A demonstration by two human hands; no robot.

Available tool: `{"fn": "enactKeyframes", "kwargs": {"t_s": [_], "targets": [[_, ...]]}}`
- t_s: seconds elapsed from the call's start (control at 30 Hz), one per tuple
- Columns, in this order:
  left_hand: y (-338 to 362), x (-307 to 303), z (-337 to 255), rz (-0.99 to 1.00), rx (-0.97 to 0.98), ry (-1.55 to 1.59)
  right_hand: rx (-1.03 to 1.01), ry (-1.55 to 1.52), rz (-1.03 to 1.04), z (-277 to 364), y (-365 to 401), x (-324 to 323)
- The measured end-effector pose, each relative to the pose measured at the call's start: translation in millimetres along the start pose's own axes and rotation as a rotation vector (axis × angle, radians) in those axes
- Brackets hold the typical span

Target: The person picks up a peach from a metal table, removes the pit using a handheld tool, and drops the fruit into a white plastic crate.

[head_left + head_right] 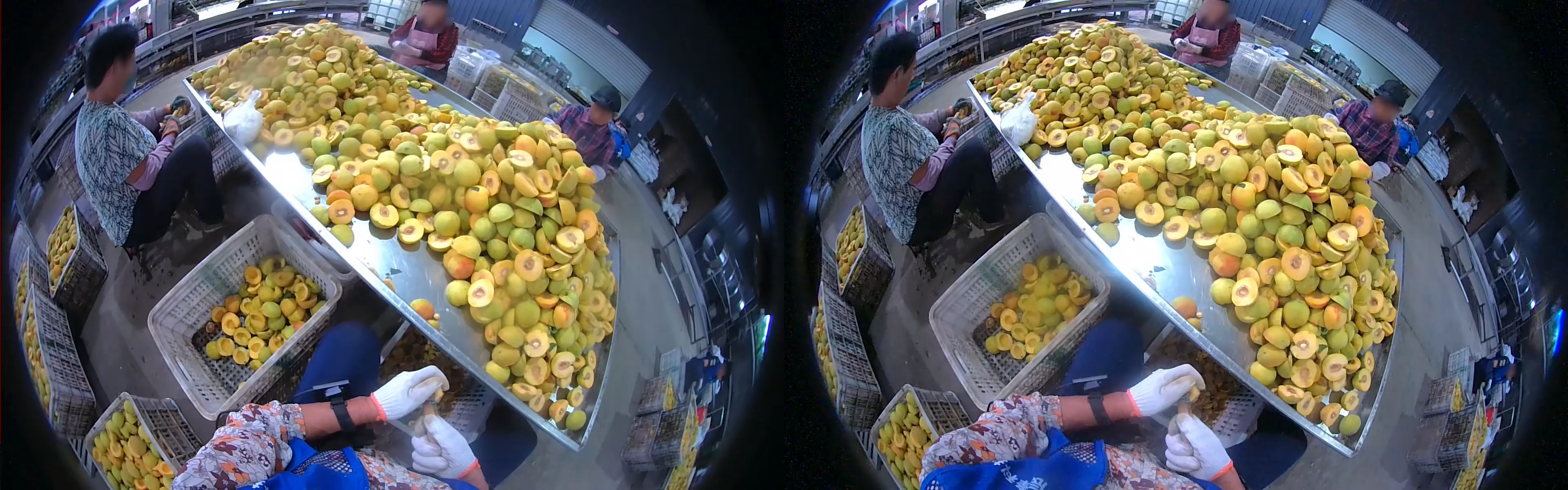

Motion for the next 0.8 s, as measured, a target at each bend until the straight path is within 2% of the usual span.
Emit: {"fn": "enactKeyframes", "kwargs": {"t_s": [0.07, 0.17, 0.23, 0.3, 0.37, 0.43, 0.5, 0.53, 0.6, 0.63, 0.67, 0.73, 0.8], "targets": [[-4, 1, 7, 0.002, -0.027, 0.083, -0.014, -0.049, 0.061, 0, 0, 2], [-3, 6, 13, -0.034, -0.064, 0.178, -0.065, 0.087, -0.037, 1, -5, 4], [-5, 2, 13, -0.074, -0.072, 0.187, -0.048, 0.048, -0.005, 0, -5, 1], [-7, -1, 11, 0.079, -0.043, 0.144, -0.024, 0.007, 0.023, 0, -4, -1], [-8, -3, 7, 0.084, -0.060, 0.168, 0.014, -0.023, 0.131, 1, -3, 1], [-4, 1, 4, 0.092, -0.077, 0.189, 0.000, 0.023, 0.111, 3, -3, 4], [6, -1, -2, -0.169, 0.056, 0.147, -0.020, 0.069, 0.090, 4, -5, 12], [5, -1, -2, -0.165, 0.054, 0.147, -0.063, 0.153, 0.015, 5, -7, 15], [-1, -1, 4, -0.073, 0.007, 0.215, -0.105, 0.238, -0.058, 5, -8, 12], [-4, -1, 7, 0.028, 0.003, 0.294, -0.065, 0.149, 0.028, 3, -7, 9], [-3, -5, 10, 0.022, -0.001, 0.297, -0.023, 0.057, 0.114, 1, -6, 8], [-5, -7, 4, 0.180, -0.019, 0.286, -0.014, 0.020, 0.137, 1, -6, 8], [-9, -9, 0, 0.187, -0.011, 0.272, -0.014, -0.015, 0.161, 1, -5, 8]]}}
Point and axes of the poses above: each hand's wrist, its own y-axis away from the middle knuckle, its own x-axis out of the palm, z = x × y, the point moved 4 cm from there along -y, towards the middle knuckle, and after that the axes turned 2 degrees about -x, right-handed, at the moved point
